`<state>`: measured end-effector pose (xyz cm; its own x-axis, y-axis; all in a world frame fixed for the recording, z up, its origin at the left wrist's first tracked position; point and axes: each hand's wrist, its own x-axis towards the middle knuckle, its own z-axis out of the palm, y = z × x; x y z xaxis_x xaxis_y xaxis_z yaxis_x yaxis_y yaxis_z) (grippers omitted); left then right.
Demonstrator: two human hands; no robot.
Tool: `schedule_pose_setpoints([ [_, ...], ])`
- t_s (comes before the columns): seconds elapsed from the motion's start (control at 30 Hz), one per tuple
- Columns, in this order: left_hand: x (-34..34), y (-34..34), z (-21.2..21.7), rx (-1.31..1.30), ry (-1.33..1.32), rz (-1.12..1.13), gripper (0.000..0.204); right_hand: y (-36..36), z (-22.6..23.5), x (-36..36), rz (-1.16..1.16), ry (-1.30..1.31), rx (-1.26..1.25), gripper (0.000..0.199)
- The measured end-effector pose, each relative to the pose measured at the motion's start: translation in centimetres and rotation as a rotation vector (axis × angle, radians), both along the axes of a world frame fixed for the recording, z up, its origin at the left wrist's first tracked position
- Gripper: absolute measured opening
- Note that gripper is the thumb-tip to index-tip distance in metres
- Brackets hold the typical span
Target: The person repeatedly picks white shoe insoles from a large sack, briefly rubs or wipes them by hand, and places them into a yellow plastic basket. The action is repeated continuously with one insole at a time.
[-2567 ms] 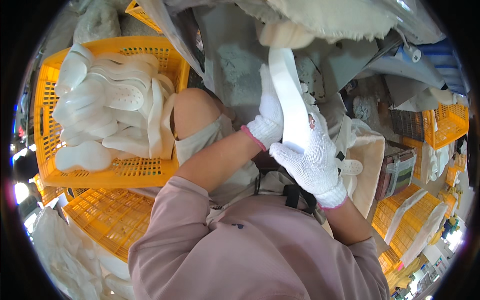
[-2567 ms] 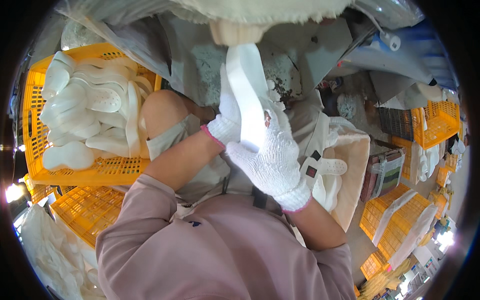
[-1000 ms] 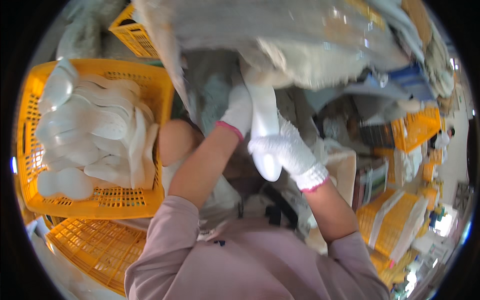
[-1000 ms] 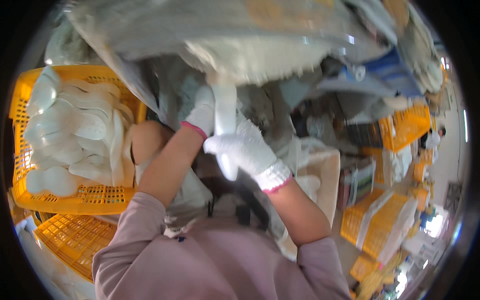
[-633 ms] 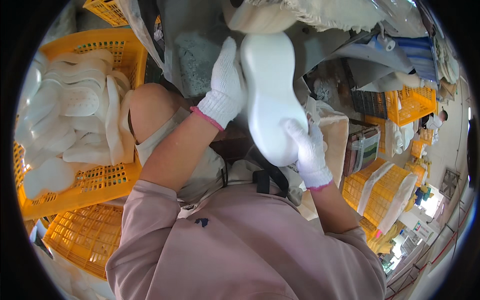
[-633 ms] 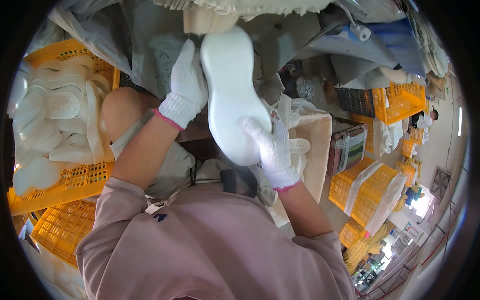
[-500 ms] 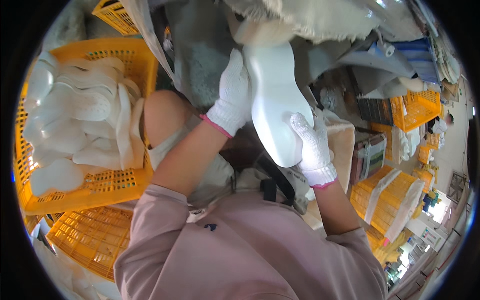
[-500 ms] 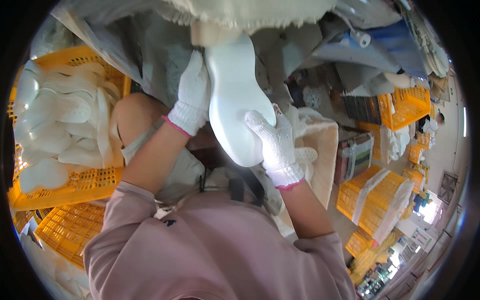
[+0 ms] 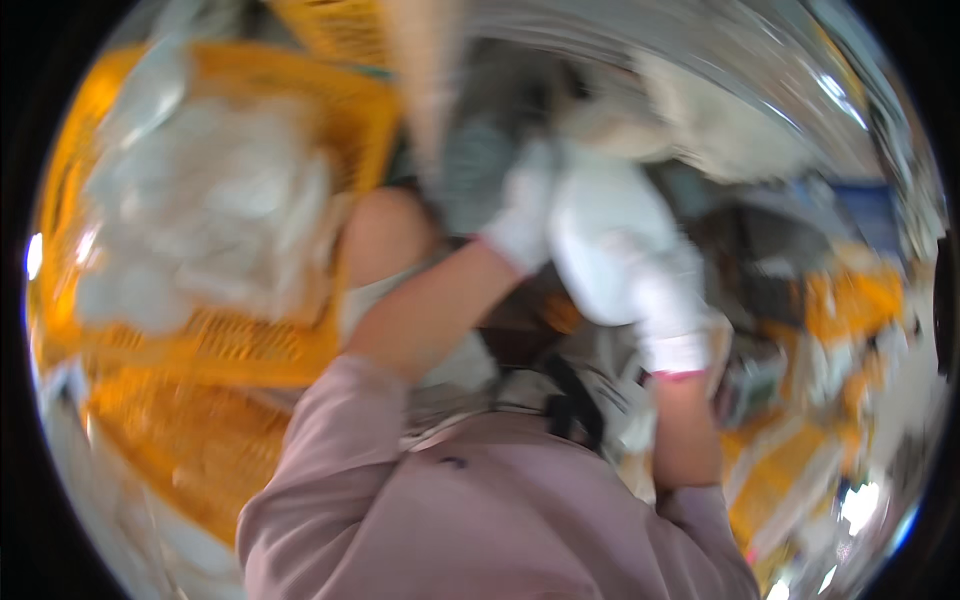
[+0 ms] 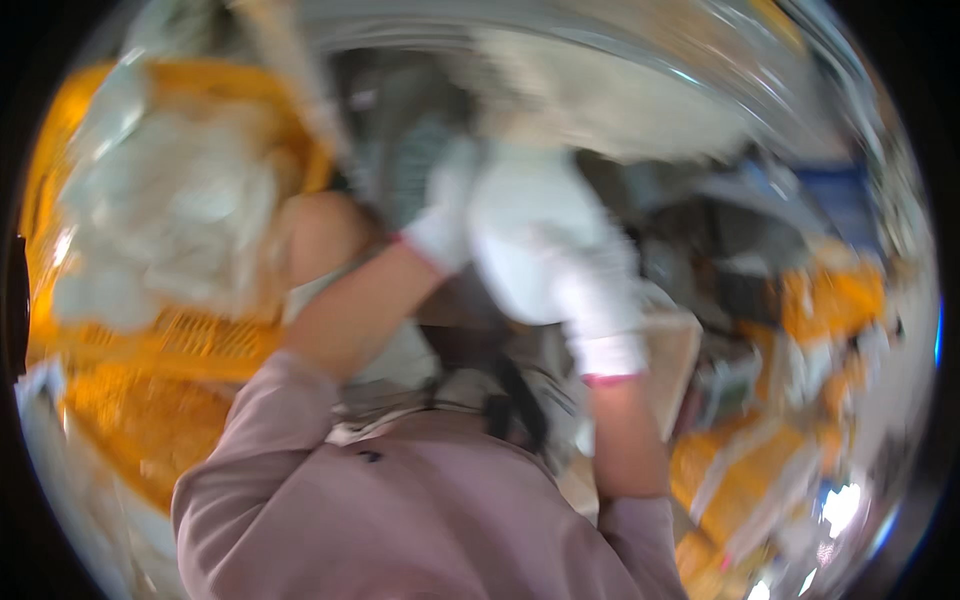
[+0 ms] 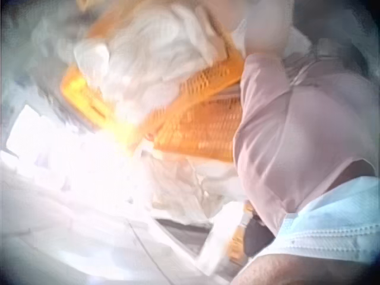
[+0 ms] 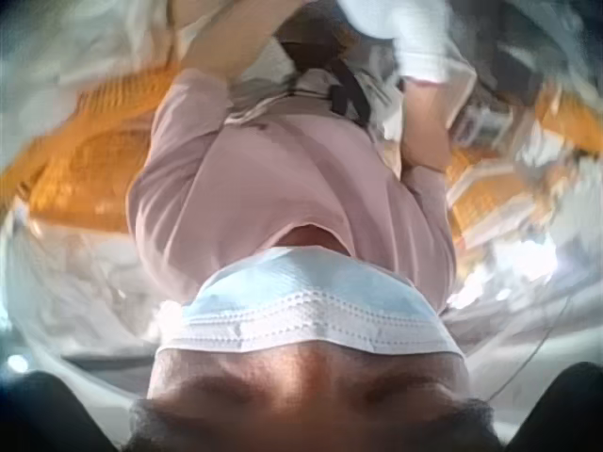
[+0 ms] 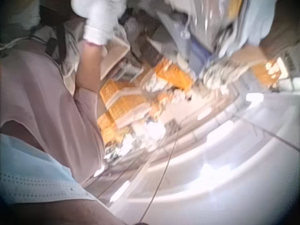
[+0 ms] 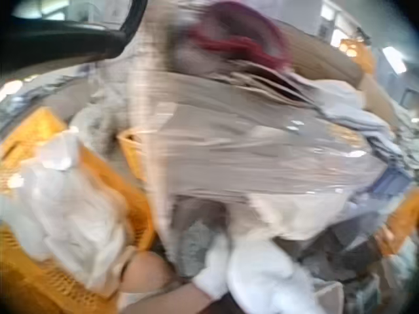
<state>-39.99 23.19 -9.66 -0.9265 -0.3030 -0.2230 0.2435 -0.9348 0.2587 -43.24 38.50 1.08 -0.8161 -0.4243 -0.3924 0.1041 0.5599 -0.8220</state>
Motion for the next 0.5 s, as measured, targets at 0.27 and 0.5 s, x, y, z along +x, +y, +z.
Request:
schedule_pose_setpoints([
  [0.27,15.8,-6.4,6.4,-1.794,-0.512,0.09,0.034,19.5,-2.5,1.0,-0.123,0.216,-0.007,0.056],
  [0.5,25.3,-16.4,3.0,-2.154,-1.063,0.399,0.051,30.2,-4.7,3.1,0.046,0.283,0.601,0.04],
])
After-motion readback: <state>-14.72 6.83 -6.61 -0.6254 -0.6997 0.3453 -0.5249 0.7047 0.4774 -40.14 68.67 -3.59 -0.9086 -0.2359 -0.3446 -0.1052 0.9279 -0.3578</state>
